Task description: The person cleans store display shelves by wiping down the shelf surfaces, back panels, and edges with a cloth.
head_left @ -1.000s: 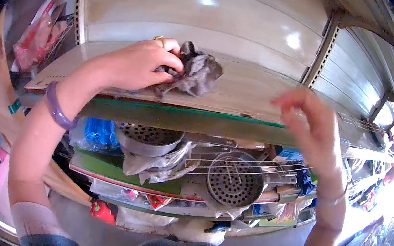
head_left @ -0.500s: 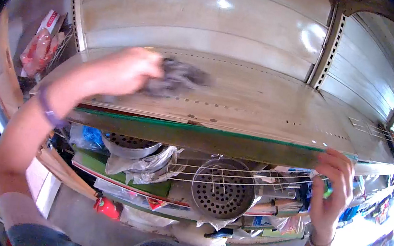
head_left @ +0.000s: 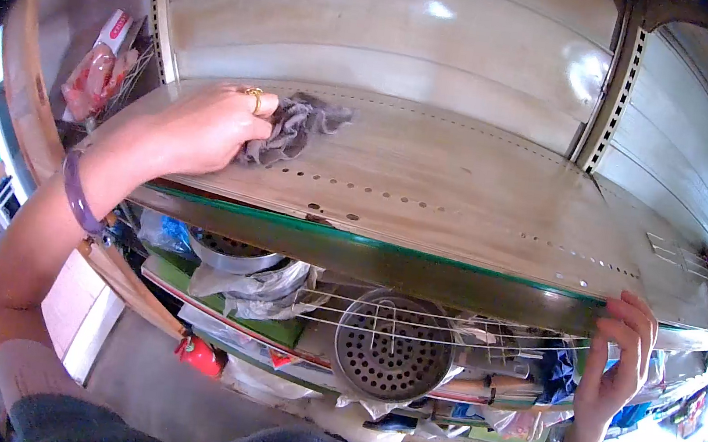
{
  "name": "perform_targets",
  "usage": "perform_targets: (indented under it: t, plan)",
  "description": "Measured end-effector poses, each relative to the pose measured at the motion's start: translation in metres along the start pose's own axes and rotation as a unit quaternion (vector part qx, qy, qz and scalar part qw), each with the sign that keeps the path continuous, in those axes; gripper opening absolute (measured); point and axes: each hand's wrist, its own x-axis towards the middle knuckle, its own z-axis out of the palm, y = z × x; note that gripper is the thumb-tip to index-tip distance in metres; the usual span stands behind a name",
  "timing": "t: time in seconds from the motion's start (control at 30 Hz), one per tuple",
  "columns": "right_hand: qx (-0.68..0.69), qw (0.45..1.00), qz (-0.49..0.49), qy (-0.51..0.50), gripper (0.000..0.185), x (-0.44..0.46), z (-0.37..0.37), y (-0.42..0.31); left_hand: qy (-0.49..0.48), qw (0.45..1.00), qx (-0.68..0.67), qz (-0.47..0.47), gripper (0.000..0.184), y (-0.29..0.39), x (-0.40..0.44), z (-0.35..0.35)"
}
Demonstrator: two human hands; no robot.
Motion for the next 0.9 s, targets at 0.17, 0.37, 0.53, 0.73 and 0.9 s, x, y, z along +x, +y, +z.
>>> perform_targets:
  t: [0.17,0.37,0.53,0.73,0.9]
  plan:
    - [-0.007,1.000,-0.004,-0.016,0.007,-0.008,-0.009,0.008,0.124,0.981,-0.134,0.062,0.018,0.009,0.040,0.020]
    - [-0.022,1.000,-0.006,-0.011,0.008,-0.017,-0.009,0.022,0.070,0.978,-0.187,-0.052,0.024,0.002,0.051,0.021]
    - [-0.033,0.999,-0.019,-0.014,0.011,-0.022,-0.010,0.028,0.096,0.973,-0.203,-0.052,0.025,0.000,0.048,0.029]
    - [-0.020,0.999,-0.013,0.031,0.020,-0.016,0.000,0.037,0.080,0.936,-0.343,0.010,0.017,0.066,0.095,0.015]
    - [-0.035,0.999,-0.025,0.007,0.024,-0.015,0.003,0.038,0.067,0.921,-0.365,0.118,0.023,0.044,0.070,0.010]
